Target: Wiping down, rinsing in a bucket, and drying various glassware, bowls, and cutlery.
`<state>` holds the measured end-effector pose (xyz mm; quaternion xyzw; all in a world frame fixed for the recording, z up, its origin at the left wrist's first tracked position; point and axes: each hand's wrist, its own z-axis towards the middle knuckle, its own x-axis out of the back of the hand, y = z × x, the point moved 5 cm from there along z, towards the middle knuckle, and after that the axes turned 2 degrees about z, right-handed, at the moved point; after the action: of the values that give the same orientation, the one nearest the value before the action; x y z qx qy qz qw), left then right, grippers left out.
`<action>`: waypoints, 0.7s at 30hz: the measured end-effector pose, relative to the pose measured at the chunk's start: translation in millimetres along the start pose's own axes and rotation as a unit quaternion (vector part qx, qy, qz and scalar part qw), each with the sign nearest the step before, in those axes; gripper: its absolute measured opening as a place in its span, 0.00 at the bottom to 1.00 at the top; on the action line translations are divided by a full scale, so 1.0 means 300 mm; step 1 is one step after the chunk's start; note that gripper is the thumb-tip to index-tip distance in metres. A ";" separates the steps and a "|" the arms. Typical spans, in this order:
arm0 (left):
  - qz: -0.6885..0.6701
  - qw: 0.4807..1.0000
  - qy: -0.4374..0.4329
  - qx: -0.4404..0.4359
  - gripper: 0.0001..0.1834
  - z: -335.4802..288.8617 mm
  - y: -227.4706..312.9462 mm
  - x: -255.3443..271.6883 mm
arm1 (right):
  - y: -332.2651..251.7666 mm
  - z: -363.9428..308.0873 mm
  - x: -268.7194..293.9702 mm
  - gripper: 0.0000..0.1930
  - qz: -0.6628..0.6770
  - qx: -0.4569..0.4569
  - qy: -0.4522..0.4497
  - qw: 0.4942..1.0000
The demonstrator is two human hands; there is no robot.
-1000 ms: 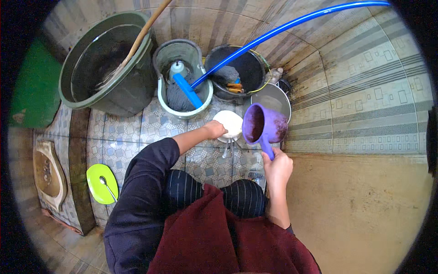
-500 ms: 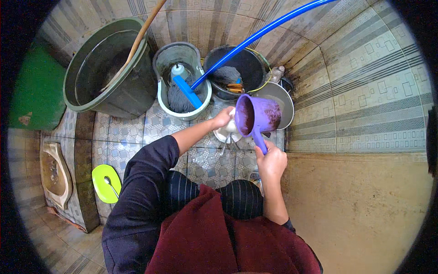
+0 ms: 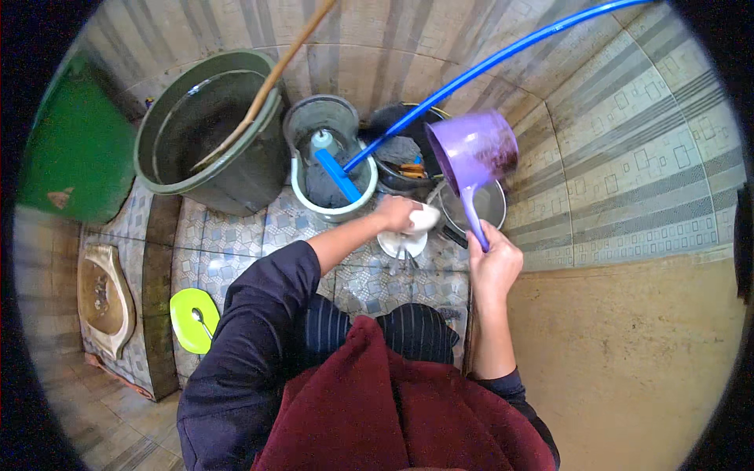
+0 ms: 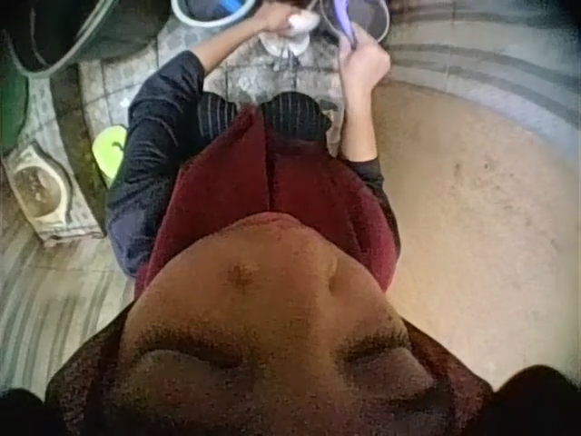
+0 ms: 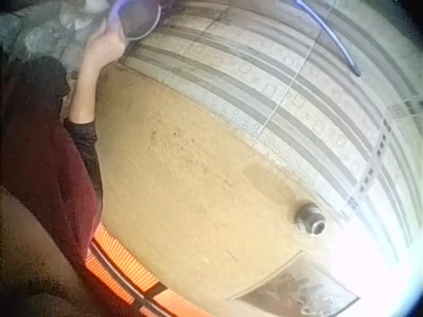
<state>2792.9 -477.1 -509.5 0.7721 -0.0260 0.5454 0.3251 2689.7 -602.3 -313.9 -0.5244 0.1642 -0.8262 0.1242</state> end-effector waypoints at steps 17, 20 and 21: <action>-0.022 0.991 0.061 -0.117 0.21 -0.313 0.006 0.009 | -1.296 0.070 -0.777 0.06 -0.006 0.385 -0.233 0.893; 0.107 0.977 0.056 -0.175 0.21 -0.339 0.055 0.054 | -1.183 0.159 -0.815 0.08 0.067 0.265 -0.289 0.918; 0.101 0.979 0.059 -0.165 0.21 -0.318 -0.004 -0.002 | -1.184 0.163 -0.764 0.10 0.157 0.243 -0.302 0.908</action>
<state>2714.4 -425.9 -492.1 0.6676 -0.1743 0.6080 0.3928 2818.3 -197.7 -341.2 -0.6696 -0.0071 -0.6128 0.4195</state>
